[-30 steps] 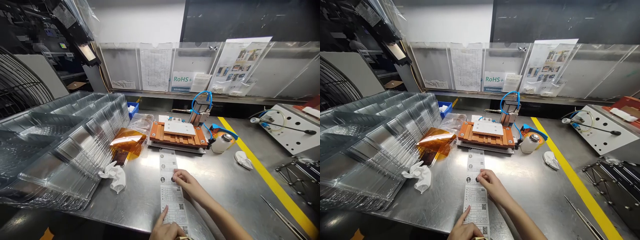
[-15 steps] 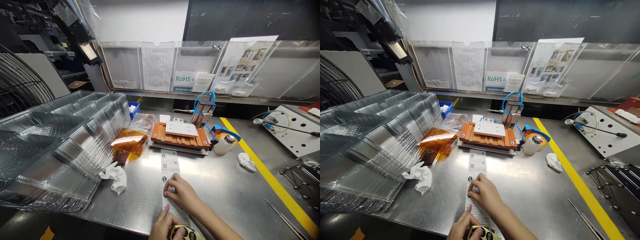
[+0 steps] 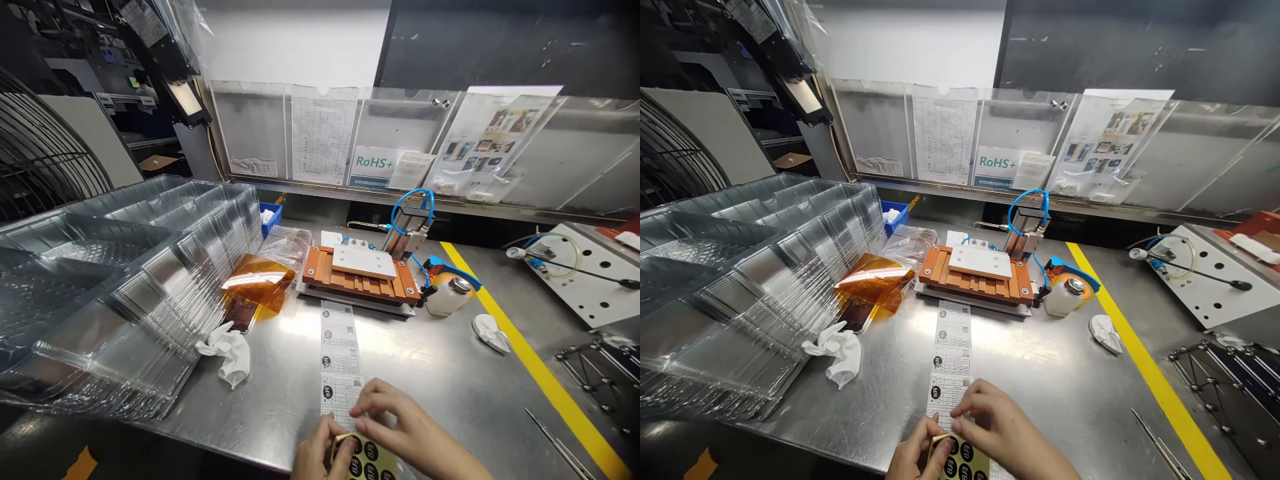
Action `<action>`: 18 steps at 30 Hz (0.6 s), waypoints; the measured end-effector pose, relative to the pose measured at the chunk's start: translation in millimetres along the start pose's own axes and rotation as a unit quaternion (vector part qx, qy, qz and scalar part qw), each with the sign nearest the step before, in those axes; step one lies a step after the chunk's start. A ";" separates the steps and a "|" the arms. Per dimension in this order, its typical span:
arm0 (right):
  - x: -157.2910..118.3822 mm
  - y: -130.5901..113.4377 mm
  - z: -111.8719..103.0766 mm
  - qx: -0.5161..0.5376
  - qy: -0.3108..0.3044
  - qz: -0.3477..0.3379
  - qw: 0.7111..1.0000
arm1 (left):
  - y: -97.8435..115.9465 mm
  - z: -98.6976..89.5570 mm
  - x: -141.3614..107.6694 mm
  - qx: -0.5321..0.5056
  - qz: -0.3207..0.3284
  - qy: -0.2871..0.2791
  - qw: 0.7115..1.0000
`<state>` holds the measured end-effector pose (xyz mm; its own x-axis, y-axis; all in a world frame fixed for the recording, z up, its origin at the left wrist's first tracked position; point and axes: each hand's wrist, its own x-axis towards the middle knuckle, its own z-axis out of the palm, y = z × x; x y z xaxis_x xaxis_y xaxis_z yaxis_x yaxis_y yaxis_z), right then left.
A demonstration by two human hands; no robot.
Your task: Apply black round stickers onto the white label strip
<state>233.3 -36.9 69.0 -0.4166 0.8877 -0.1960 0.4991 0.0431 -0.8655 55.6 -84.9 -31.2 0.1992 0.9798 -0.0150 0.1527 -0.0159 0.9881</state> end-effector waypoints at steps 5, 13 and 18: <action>-27.4 4.8 -4.1 -0.118 0.008 -0.004 0.993 | 8.5 -6.1 -0.2 -0.017 -0.016 -0.033 0.999; -27.6 14.8 9.9 -0.185 0.066 -0.078 0.977 | 20.3 -10.2 -0.2 -0.048 -0.062 -0.041 0.996; -30.9 11.7 4.6 -0.062 0.125 -0.086 0.986 | 21.6 -11.7 -0.8 -0.025 -0.059 -0.042 0.997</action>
<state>248.5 -65.9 62.8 -0.3102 0.9471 0.0818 0.5336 0.2447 -0.8096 47.5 -83.6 -8.1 0.2634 0.9542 -0.1420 0.1314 0.1103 0.9852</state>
